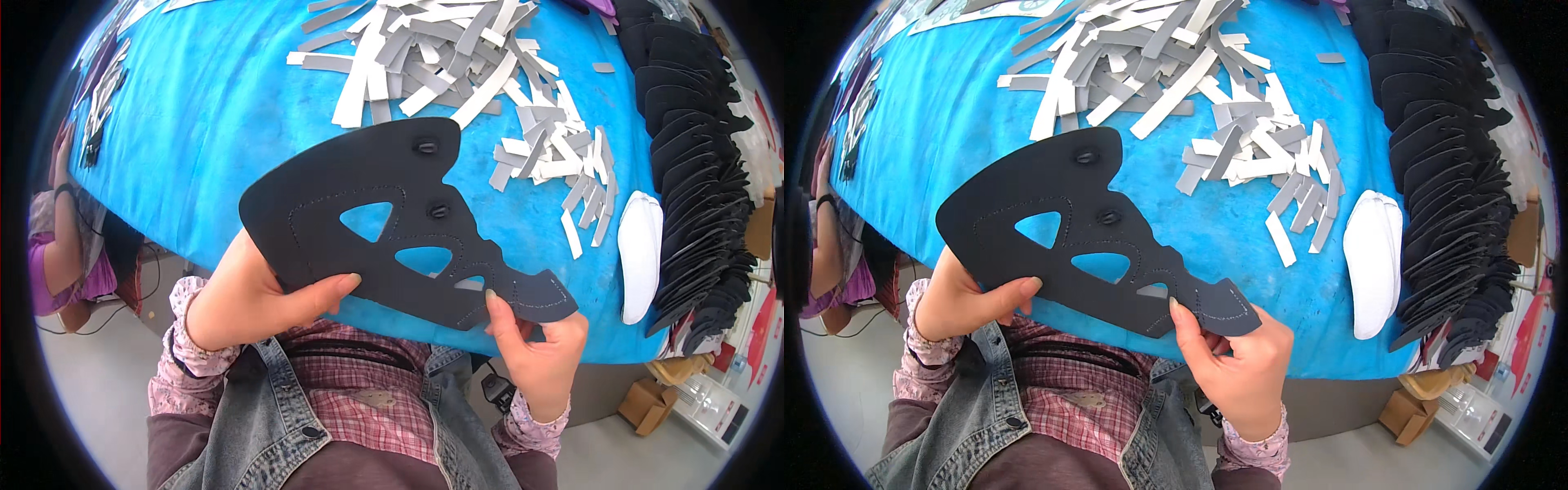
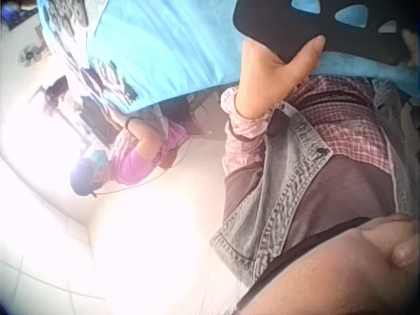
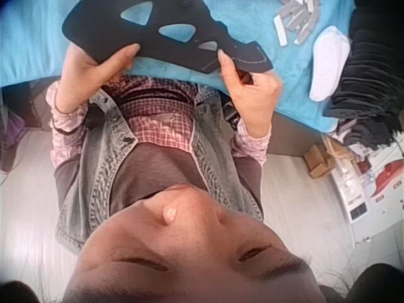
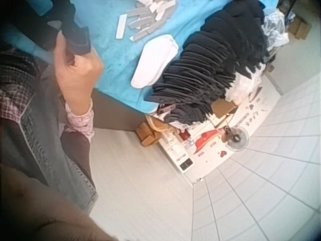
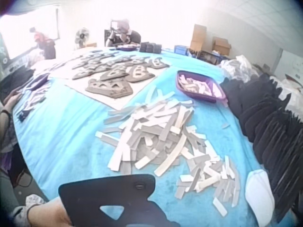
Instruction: The person is sorting and organizing laser-cut black shoe upper components and white foam inserts at a factory workstation.
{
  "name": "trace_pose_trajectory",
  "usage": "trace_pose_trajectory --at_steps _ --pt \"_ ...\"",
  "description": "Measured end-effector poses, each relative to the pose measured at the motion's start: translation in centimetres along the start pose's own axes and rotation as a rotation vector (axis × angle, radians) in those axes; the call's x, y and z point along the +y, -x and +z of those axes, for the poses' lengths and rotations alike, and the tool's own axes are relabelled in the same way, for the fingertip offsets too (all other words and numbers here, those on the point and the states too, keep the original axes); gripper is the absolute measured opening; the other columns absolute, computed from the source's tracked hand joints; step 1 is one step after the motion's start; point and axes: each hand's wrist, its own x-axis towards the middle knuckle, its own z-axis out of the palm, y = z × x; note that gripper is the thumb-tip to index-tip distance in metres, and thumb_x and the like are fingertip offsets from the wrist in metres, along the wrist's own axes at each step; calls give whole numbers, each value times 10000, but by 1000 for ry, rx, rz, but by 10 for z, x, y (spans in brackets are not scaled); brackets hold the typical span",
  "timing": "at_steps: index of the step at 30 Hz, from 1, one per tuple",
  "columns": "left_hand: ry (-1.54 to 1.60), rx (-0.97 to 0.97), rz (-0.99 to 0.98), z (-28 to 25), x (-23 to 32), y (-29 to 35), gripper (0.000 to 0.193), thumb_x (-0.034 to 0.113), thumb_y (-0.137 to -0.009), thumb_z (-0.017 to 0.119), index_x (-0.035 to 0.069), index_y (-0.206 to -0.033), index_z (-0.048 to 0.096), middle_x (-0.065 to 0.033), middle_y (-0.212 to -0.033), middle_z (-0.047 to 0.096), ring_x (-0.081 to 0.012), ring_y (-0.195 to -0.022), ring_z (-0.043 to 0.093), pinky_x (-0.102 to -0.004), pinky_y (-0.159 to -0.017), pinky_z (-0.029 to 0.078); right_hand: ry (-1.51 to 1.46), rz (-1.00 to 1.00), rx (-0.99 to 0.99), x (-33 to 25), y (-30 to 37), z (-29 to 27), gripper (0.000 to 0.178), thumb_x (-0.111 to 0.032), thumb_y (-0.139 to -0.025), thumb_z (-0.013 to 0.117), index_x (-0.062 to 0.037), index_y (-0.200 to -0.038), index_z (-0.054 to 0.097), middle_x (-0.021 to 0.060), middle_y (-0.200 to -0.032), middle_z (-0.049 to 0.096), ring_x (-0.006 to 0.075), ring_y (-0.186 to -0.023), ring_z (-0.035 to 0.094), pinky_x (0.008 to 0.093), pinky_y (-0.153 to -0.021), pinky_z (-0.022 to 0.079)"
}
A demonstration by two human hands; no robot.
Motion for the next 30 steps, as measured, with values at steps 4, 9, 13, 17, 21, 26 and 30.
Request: trace_pose_trajectory --at_steps 4,9,13,17,21,26,30 --pt "-46 8 -47 0 -2 0 101 82 -827 648 -7 -814 601 -21 -589 590 -68 -451 547 -202 -414 401 33 4 -13 0 -1 0 101 -52 -742 741 -15 -820 689 14 -552 563 42 -420 465 206 -381 330" --pt "-7 25 -144 2 0 -2 112 87 -846 631 -11 -807 594 -21 -600 600 -79 -423 557 -204 -379 418 49 4 -20 0 -3 2 100 -58 -741 743 -19 -818 691 16 -547 560 56 -414 480 217 -379 334" --pt "0 23 -174 2 2 -3 117 83 -853 623 -17 -803 588 -15 -593 590 -76 -429 562 -197 -379 432 78 3 -19 -2 -3 2 94 -57 -733 745 -19 -798 689 24 -547 562 75 -410 496 228 -378 341" --pt "-5 10 -134 2 4 -4 109 72 -854 618 -18 -802 584 -15 -598 585 -74 -431 562 -195 -377 429 83 12 -20 -2 -4 2 90 -66 -723 752 -24 -771 688 27 -532 550 92 -402 490 238 -373 334" --pt "1 17 -147 2 5 -4 100 61 -852 616 -19 -802 582 -18 -618 589 -74 -435 562 -195 -378 430 127 -39 -5 -1 -5 3 90 -76 -719 755 -30 -758 689 24 -516 534 101 -390 474 247 -367 318" --pt "9 26 -159 2 4 -4 93 60 -849 618 -19 -813 584 -20 -627 593 -74 -438 563 -195 -378 431 141 -45 8 -2 -5 4 93 -81 -711 763 -37 -744 688 20 -502 518 108 -381 459 257 -363 306" --pt "-3 34 -158 2 5 -4 96 69 -851 618 -21 -836 589 -20 -612 595 -76 -432 564 -198 -378 430 163 -52 6 -2 -5 4 95 -83 -709 766 -43 -746 688 21 -499 517 112 -379 459 259 -362 307"
